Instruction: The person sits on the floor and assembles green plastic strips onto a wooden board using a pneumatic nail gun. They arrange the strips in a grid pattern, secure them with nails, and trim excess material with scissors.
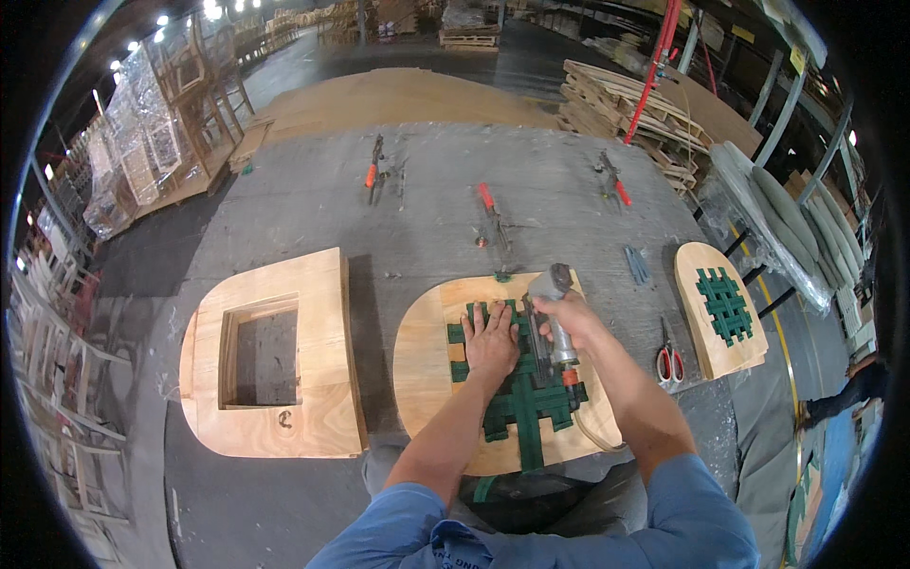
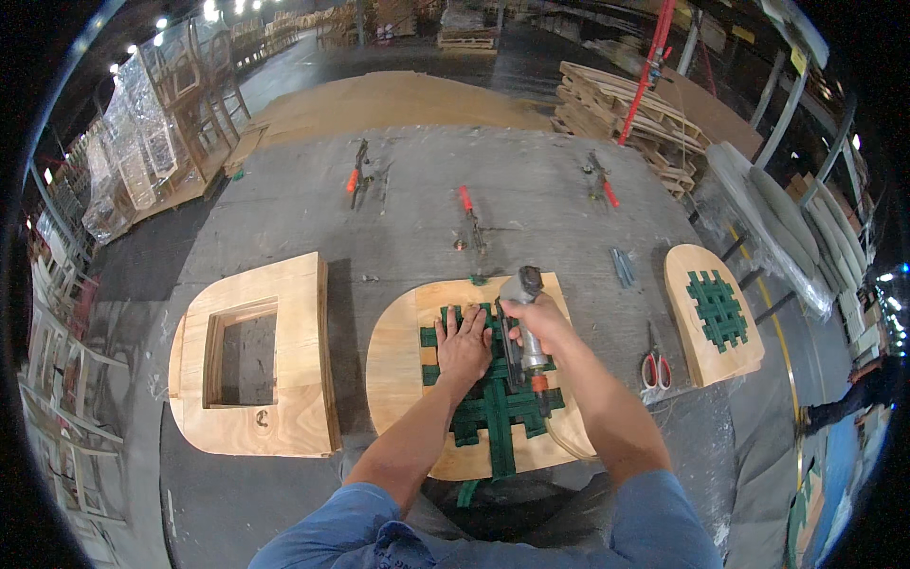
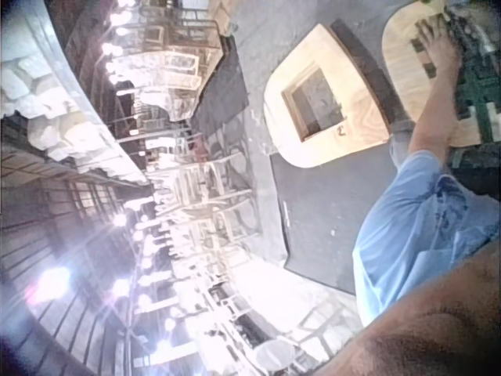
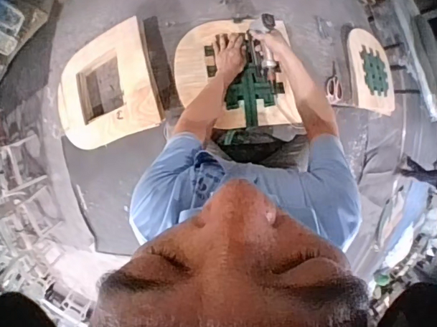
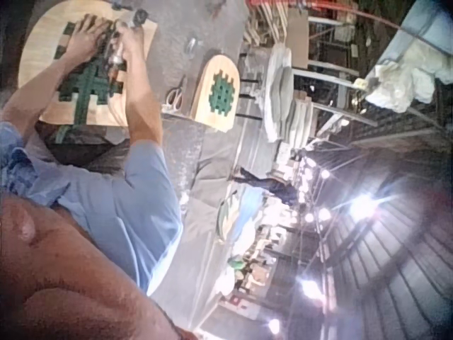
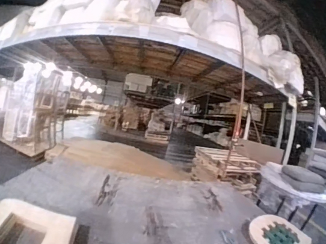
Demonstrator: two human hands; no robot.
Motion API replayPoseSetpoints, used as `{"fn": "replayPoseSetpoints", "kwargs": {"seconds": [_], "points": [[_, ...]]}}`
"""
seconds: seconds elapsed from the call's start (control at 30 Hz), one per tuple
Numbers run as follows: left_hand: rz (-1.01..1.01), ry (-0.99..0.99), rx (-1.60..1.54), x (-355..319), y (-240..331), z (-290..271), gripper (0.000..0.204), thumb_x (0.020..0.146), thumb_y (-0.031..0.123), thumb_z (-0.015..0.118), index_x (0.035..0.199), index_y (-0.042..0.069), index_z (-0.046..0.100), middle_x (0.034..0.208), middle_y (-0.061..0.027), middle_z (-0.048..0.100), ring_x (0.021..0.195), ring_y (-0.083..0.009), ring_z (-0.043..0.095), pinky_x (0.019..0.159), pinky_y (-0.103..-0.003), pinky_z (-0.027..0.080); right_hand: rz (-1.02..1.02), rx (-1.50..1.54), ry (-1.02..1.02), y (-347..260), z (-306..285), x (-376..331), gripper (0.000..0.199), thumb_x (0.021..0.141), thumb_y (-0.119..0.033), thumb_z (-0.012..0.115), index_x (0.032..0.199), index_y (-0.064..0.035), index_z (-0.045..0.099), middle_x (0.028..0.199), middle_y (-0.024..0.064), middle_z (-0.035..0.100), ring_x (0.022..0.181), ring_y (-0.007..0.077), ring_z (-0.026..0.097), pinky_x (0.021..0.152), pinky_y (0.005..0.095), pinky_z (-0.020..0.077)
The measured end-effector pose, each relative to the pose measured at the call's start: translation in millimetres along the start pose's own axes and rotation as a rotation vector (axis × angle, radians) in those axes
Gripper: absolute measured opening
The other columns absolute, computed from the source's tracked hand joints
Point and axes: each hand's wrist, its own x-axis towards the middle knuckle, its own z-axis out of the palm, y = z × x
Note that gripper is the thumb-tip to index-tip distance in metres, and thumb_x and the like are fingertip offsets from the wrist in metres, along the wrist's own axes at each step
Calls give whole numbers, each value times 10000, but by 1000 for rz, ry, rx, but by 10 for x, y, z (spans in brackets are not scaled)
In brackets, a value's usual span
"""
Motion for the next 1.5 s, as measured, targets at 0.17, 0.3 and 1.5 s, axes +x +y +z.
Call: {"fn": "replayPoseSetpoints", "kwargs": {"seconds": [0.17, 0.3, 1.5], "points": [[7, 29, -3, 2, -20, 7, 484, 1056, 339, 430, 1496, 145, 486, 1603, -16, 406, 1522, -400, 249, 1234, -611, 152, 45, -89, 40, 22, 232, 225, 269, 931, -222, 738, 1121, -90, 599, 929, 44, 614, 577, 164, 591, 466, 329, 484], [-6, 31, -22, 5, -36, 11, 482, 1045, 313, 446, 1494, 141, 486, 1599, -20, 412, 1521, -397, 250, 1227, -613, 159, 60, -127, 48, 24, 287, 251, 310, 934, -285, 745, 1140, -111, 594, 964, 26, 605, 645, 147, 573, 528, 326, 475], [-21, 373, -280, -1, -166, 88, 253, 921, 197, 598, 1028, 3, 721, 1305, -188, 587, 1362, -420, 458, 1171, -565, 317, 56, -286, 3, 29, 552, 342, 140, 929, -191, 725, 948, -90, 631, 721, 15, 590, 526, 129, 530, 467, 328, 440]]}}
